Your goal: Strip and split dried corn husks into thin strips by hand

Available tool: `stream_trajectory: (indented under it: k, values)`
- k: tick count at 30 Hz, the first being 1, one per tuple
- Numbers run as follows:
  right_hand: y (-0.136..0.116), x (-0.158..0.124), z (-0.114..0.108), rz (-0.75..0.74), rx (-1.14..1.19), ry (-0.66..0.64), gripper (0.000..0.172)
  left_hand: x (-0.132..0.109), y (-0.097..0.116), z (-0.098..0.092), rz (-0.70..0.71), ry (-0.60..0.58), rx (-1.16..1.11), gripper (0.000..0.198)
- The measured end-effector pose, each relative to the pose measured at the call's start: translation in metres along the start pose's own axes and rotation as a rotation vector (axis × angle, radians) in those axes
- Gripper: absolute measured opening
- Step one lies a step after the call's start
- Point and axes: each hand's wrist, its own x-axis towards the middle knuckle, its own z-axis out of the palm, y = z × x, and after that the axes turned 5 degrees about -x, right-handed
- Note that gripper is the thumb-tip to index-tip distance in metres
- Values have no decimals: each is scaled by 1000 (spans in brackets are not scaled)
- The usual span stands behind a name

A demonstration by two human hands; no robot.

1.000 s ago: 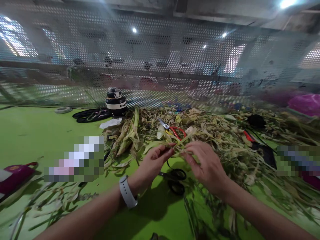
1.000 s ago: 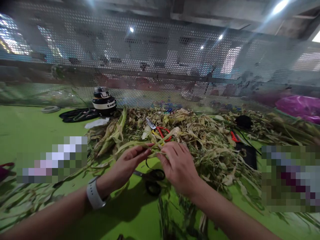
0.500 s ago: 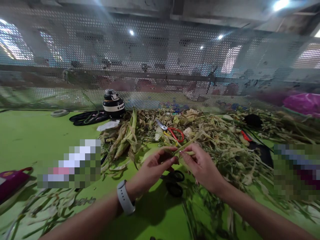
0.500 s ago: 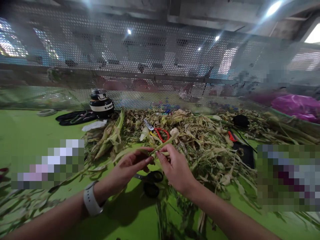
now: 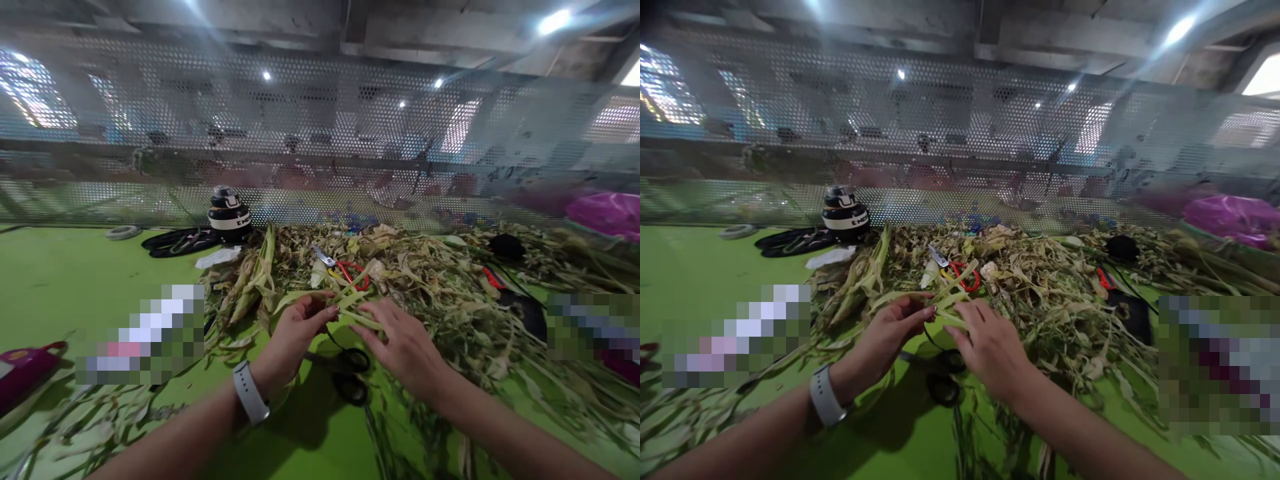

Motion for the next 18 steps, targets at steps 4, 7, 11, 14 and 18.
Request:
stream_trajectory:
  k: [4, 7, 11, 14, 18]
  values:
    - [-2, -1, -3, -144, -159, 2, 20, 2, 0, -2, 87, -59, 155, 30]
    - [-1, 1, -6, -225, -232, 97, 12, 1, -1, -3, 144, -169, 328, 29]
    - [4, 6, -6, -150, -24, 90, 12, -3, 0, -3, 224, -313, 485, 24]
    - [4, 8, -5, 58, 196, -37, 13, -6, 2, -3, 248, -348, 518, 20]
    - [1, 6, 2, 356, 549, -128, 17, -8, 9, -2, 179, -343, 446, 22]
